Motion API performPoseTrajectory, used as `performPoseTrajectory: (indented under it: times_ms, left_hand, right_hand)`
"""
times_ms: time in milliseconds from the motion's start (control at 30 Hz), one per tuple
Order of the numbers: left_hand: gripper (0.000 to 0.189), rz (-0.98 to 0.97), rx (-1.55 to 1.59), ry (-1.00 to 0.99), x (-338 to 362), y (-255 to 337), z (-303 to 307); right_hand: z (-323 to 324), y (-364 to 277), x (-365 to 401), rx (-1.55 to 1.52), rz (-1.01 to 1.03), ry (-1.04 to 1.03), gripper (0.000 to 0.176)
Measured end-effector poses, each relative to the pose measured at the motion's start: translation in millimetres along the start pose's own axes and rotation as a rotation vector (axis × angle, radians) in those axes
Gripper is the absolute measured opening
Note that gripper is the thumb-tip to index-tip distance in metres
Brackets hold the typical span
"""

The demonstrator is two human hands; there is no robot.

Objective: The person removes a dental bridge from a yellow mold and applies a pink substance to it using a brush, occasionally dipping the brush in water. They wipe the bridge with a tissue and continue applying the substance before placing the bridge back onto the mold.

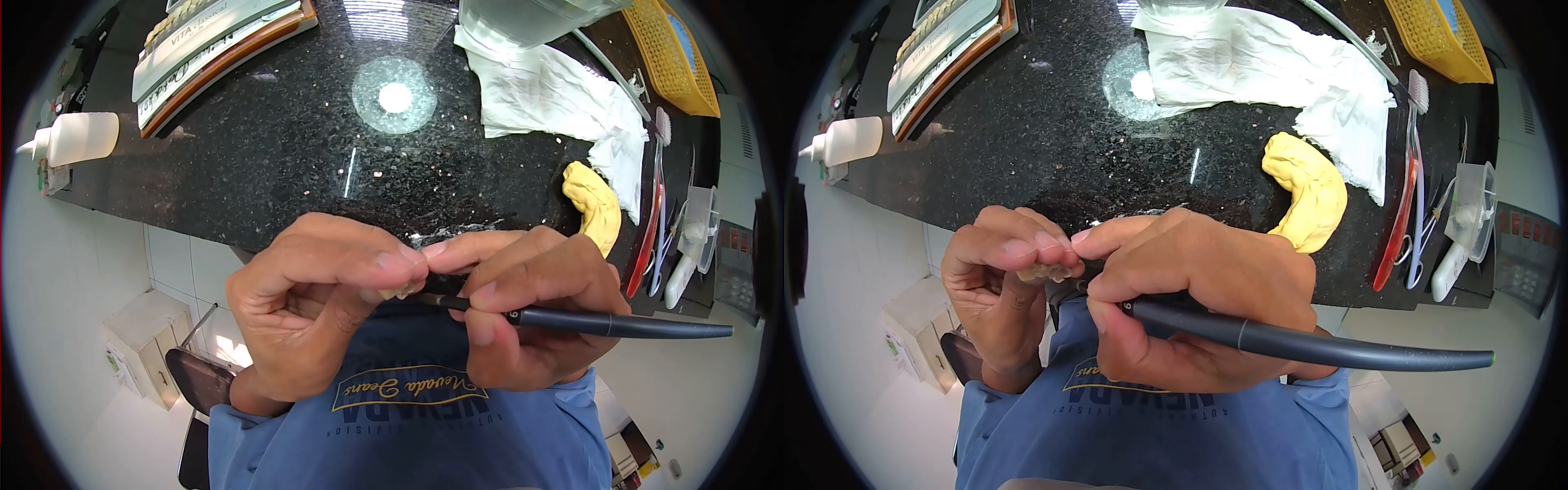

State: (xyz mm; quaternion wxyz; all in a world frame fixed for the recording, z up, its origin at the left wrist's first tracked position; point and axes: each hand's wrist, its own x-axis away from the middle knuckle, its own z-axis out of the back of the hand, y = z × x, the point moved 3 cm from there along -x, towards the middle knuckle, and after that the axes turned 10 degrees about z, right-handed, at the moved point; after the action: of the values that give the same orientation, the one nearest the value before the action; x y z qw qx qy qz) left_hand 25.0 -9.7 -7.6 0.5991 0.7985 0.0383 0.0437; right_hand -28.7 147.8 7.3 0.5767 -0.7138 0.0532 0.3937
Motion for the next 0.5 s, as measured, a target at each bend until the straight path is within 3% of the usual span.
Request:
performPoseTrajectory:
  times_ms: [500]
  left_hand:
    - [0.014,0.008,0.002,0.011,0.5,0.3,-1.0]
  right_hand:
    - [-1.3,0.4,0.4,0.024,0.015,0.028,0.015]
